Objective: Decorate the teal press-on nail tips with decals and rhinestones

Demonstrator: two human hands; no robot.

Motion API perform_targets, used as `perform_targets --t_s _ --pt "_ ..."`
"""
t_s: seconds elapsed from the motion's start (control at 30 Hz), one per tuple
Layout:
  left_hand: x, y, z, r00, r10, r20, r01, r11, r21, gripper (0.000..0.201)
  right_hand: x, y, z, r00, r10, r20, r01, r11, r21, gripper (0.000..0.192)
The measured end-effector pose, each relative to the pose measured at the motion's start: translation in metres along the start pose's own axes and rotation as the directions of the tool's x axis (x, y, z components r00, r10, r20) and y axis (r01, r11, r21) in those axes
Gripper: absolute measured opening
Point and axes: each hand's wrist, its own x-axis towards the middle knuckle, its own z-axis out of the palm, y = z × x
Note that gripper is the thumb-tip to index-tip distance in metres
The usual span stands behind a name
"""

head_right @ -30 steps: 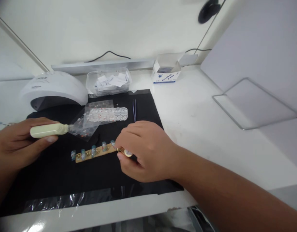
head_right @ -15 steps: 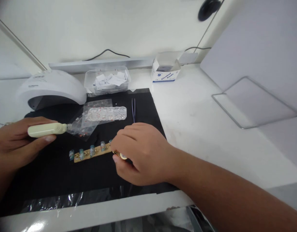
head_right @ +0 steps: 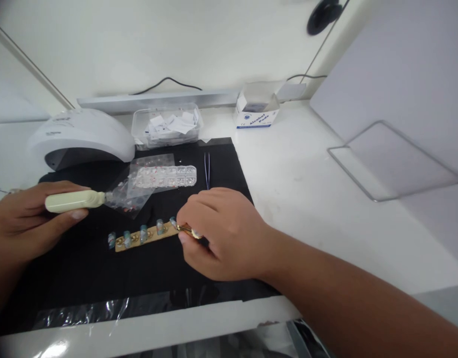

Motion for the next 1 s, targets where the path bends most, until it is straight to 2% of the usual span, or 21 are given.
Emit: perform_targets --t_s 0.1,0.3,0.53,0.8,1.0 --pt "0.0002 -0.0008 -0.0001 1.0 0.0 0.0 0.0 1.0 -0.01 0.017 0.0003 0.0007 -0.0009 0.998 -0.027 0.051 0.026 0.999 0.025 0.011" --pt "-0.0014 0.001 -0.0012 1.0 0.0 0.001 0.0 1.0 0.021 0.017 0.0013 -0.0002 -0.0044 0.998 -0.011 0.063 0.01 1.0 0.012 0.012" --pt "-0.0014 0.0026 -0.0014 1.0 -0.02 -0.008 0.02 1.0 -0.001 0.018 -0.0002 -0.0019 -0.0064 0.999 0.045 -0.021 -0.046 0.998 -0.041 0.013" --pt "-0.0023 0.0045 -0.0007 0.999 -0.049 -0.008 0.049 0.998 -0.027 0.019 -0.0006 -0.0006 -0.0032 0.999 0.001 0.055 -0.002 1.0 0.023 0.013" --pt "-0.0033 0.0047 -0.0014 0.999 -0.04 0.001 0.04 0.999 -0.016 0.019 -0.0009 -0.0009 -0.0062 1.0 0.025 0.015 -0.026 1.0 0.012 0.014"
